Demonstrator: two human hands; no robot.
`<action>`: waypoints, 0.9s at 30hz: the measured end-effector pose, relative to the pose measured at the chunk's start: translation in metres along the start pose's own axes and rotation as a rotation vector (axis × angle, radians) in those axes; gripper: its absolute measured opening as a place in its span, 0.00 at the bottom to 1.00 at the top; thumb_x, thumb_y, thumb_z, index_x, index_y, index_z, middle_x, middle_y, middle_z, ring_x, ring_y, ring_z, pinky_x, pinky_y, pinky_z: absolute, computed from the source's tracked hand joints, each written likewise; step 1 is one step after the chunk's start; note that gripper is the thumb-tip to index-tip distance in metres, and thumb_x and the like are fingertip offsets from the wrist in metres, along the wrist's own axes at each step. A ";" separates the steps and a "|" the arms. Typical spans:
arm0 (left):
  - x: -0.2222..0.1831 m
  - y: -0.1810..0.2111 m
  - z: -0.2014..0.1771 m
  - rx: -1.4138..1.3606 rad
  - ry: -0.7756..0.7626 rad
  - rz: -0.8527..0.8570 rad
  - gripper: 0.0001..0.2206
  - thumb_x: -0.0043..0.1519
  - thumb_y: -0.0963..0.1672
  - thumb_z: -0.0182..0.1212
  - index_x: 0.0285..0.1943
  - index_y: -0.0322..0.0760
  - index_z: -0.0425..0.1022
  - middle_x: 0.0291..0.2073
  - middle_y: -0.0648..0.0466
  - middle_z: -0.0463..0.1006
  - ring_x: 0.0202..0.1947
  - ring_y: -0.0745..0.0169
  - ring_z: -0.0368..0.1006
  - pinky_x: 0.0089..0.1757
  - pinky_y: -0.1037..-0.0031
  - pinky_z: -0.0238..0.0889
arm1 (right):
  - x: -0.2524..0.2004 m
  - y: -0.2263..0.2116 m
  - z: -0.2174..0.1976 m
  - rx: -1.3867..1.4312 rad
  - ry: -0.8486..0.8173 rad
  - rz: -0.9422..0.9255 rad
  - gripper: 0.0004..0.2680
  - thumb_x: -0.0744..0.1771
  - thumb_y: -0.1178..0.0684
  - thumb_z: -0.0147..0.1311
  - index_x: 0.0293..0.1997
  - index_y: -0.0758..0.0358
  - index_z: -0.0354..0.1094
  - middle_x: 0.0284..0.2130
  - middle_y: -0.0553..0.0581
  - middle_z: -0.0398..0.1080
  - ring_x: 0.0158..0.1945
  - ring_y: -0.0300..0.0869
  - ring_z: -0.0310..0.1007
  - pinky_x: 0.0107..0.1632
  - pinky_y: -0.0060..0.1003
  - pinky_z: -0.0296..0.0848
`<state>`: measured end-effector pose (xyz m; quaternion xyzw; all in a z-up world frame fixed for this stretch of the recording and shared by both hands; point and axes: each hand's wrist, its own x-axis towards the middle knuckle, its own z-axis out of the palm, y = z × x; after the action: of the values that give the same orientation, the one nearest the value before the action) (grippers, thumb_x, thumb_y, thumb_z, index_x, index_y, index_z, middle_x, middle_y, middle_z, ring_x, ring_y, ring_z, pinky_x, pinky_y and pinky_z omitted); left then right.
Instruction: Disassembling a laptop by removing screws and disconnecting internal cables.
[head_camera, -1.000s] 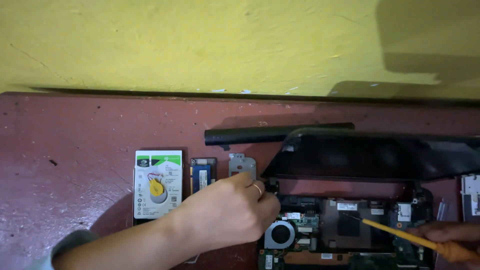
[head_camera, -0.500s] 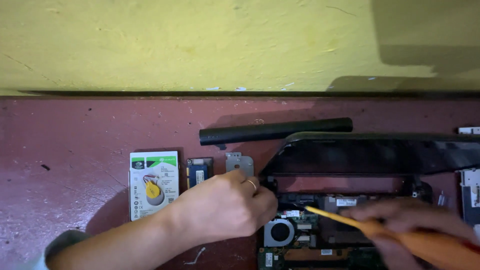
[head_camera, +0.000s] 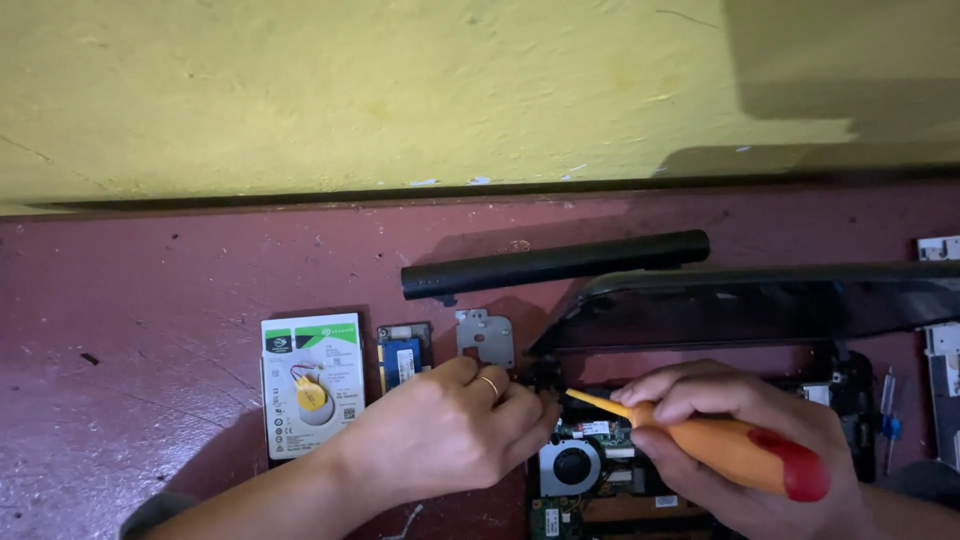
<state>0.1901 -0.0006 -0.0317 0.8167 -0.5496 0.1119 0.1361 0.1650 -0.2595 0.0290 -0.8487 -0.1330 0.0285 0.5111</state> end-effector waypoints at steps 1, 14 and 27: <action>0.000 0.000 -0.001 0.010 0.002 0.003 0.08 0.65 0.40 0.62 0.52 0.40 0.79 0.33 0.55 0.75 0.25 0.60 0.69 0.26 0.72 0.62 | 0.002 -0.002 0.000 -0.012 -0.007 -0.004 0.07 0.60 0.59 0.64 0.38 0.60 0.70 0.36 0.57 0.83 0.41 0.40 0.90 0.48 0.29 0.88; 0.014 -0.008 0.004 -0.030 -0.133 0.069 0.08 0.55 0.37 0.61 0.40 0.43 0.77 0.22 0.57 0.71 0.15 0.60 0.67 0.21 0.67 0.59 | -0.014 0.009 -0.022 0.008 0.062 0.103 0.05 0.63 0.59 0.57 0.39 0.59 0.66 0.37 0.61 0.84 0.45 0.43 0.91 0.51 0.32 0.88; 0.018 -0.007 0.006 -0.038 -0.184 0.093 0.06 0.57 0.39 0.63 0.40 0.44 0.76 0.23 0.59 0.72 0.17 0.60 0.68 0.22 0.68 0.60 | -0.013 0.020 -0.019 0.070 0.028 0.108 0.06 0.63 0.58 0.58 0.40 0.58 0.66 0.40 0.61 0.83 0.46 0.44 0.91 0.52 0.35 0.90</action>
<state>0.2037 -0.0152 -0.0322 0.7944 -0.5991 0.0319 0.0953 0.1596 -0.2885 0.0193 -0.8365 -0.0788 0.0490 0.5401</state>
